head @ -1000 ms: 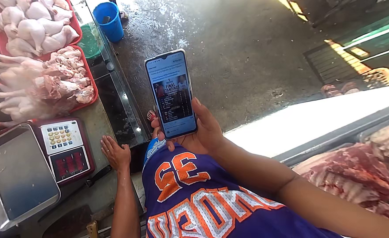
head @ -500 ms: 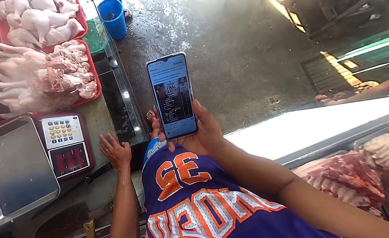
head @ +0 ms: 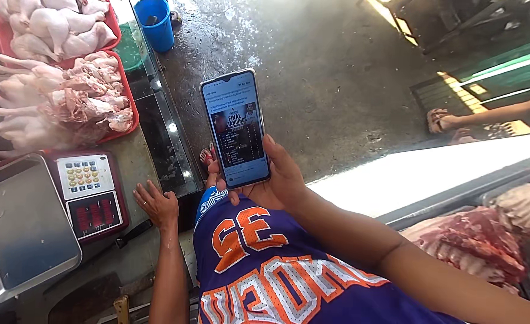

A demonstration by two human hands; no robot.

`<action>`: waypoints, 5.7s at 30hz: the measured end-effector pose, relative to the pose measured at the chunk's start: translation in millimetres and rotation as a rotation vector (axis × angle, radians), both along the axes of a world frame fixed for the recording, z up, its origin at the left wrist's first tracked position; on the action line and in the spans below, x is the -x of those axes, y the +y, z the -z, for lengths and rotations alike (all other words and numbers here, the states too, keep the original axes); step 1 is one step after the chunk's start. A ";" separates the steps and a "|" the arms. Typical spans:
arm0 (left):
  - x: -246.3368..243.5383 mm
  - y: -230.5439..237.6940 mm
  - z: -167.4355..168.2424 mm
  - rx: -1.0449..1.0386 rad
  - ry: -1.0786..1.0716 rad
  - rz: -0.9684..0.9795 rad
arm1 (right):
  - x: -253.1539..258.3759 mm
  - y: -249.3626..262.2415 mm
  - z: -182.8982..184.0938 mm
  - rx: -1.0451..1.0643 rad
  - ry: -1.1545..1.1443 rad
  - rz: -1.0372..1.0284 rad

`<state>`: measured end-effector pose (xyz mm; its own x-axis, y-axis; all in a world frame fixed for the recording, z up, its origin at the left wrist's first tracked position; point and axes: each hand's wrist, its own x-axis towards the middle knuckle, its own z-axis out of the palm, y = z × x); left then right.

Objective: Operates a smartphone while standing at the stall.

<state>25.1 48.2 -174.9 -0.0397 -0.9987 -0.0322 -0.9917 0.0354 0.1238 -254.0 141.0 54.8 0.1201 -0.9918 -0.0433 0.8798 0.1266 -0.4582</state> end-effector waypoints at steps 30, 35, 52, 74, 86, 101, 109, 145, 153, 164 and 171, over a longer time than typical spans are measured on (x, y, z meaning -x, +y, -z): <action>4.7 -50.3 -40.7 -0.123 -0.007 -0.156 | 19.0 15.7 -2.9 0.060 -0.002 0.056; 7.4 -47.0 -38.2 -0.096 -0.016 -0.173 | 18.5 15.1 -1.0 0.063 -0.024 0.049; 11.9 -33.2 -67.4 -0.180 0.368 -0.131 | 25.2 16.2 0.8 0.056 -0.037 0.087; 2.7 -21.1 -3.7 -0.054 -0.022 -0.006 | 20.8 13.4 2.2 0.060 -0.029 0.065; 3.3 -21.9 -3.1 -0.044 -0.013 -0.023 | 19.6 14.4 0.7 0.061 -0.032 0.069; 3.7 -21.8 -1.8 -0.042 -0.017 -0.032 | 19.2 13.2 -1.5 0.075 -0.034 0.054; 3.8 -21.7 -0.5 -0.032 -0.026 -0.038 | 18.7 11.2 -2.5 0.088 -0.036 0.039; 6.7 -22.7 -3.6 -0.039 -0.040 -0.049 | 20.8 12.8 3.9 0.063 -0.067 0.045; 7.0 -22.5 -2.3 -0.034 -0.044 -0.052 | 20.1 13.5 3.7 0.074 -0.061 0.046; 6.2 -21.7 -1.5 -0.031 -0.043 -0.050 | 17.6 12.9 3.1 0.068 -0.068 0.036; 7.6 -21.3 -5.7 -0.038 -0.020 -0.048 | 16.7 12.3 2.5 0.064 -0.064 0.032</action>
